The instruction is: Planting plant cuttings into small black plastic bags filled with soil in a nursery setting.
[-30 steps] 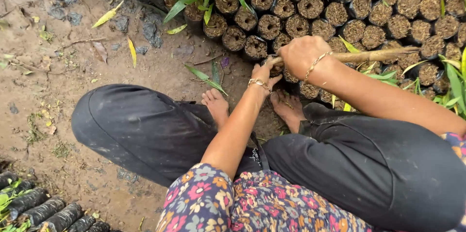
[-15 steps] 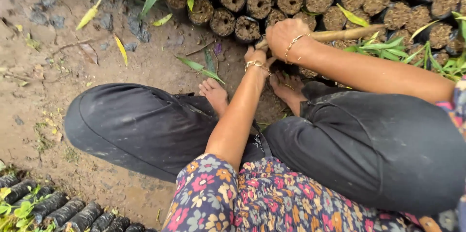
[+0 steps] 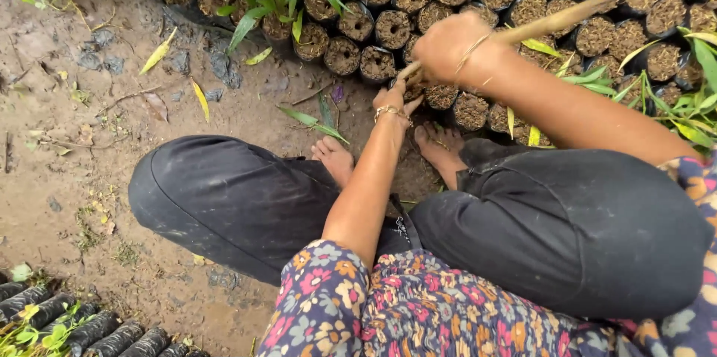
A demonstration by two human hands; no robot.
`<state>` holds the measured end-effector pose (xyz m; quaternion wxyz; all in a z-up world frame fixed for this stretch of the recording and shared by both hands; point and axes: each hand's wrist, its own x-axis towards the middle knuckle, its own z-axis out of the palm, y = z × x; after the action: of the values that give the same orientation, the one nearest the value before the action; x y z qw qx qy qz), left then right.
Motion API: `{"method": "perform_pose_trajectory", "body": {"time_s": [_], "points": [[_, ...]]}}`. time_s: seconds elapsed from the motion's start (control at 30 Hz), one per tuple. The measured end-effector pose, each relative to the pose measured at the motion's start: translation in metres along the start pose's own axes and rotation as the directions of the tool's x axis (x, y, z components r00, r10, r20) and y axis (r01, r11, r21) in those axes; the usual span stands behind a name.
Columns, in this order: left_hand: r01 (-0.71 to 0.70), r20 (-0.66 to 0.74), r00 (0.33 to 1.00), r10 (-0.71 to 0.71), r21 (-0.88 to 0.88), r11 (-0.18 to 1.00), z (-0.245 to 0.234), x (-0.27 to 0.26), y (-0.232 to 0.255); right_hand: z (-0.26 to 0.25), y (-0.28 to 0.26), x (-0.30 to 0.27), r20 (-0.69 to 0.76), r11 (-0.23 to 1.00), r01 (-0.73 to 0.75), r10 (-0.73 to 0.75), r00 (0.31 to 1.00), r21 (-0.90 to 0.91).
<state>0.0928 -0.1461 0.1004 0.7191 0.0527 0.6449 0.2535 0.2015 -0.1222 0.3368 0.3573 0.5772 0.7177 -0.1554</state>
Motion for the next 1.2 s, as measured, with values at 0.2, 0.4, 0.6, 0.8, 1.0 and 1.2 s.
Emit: {"method": "perform_pose_trajectory", "body": {"time_s": [0.2,0.4,0.6,0.8,1.0,1.2], "points": [[0.086,0.051,0.996,-0.079,-0.15,0.985,-0.011,0.046,-0.019,0.074,0.132,-0.025,-0.11,0.82,-0.005,0.082,0.991,0.573],[-0.074,-0.231,0.949,0.215,0.499,0.863,0.017,-0.008,0.007,0.17,0.198,0.054,-0.442,0.634,0.04,0.491,0.75,0.772],[-0.697,0.198,0.713,0.673,0.31,0.647,0.01,-0.155,0.106,0.138,0.154,0.153,-0.088,0.622,-0.359,0.57,0.817,0.696],[-0.828,0.505,0.556,0.66,0.275,0.488,-0.012,-0.259,0.172,0.157,0.19,0.119,-0.147,0.394,-0.186,0.677,0.721,0.9],[-0.95,0.67,0.308,0.675,0.259,0.177,0.018,-0.287,0.193,0.323,0.337,0.043,-0.002,-0.003,0.008,0.796,0.606,1.0],[-0.955,0.831,0.277,0.483,0.183,0.234,0.079,-0.324,0.166,0.389,0.275,-0.185,-0.04,0.03,0.03,0.896,0.442,0.999]]}}
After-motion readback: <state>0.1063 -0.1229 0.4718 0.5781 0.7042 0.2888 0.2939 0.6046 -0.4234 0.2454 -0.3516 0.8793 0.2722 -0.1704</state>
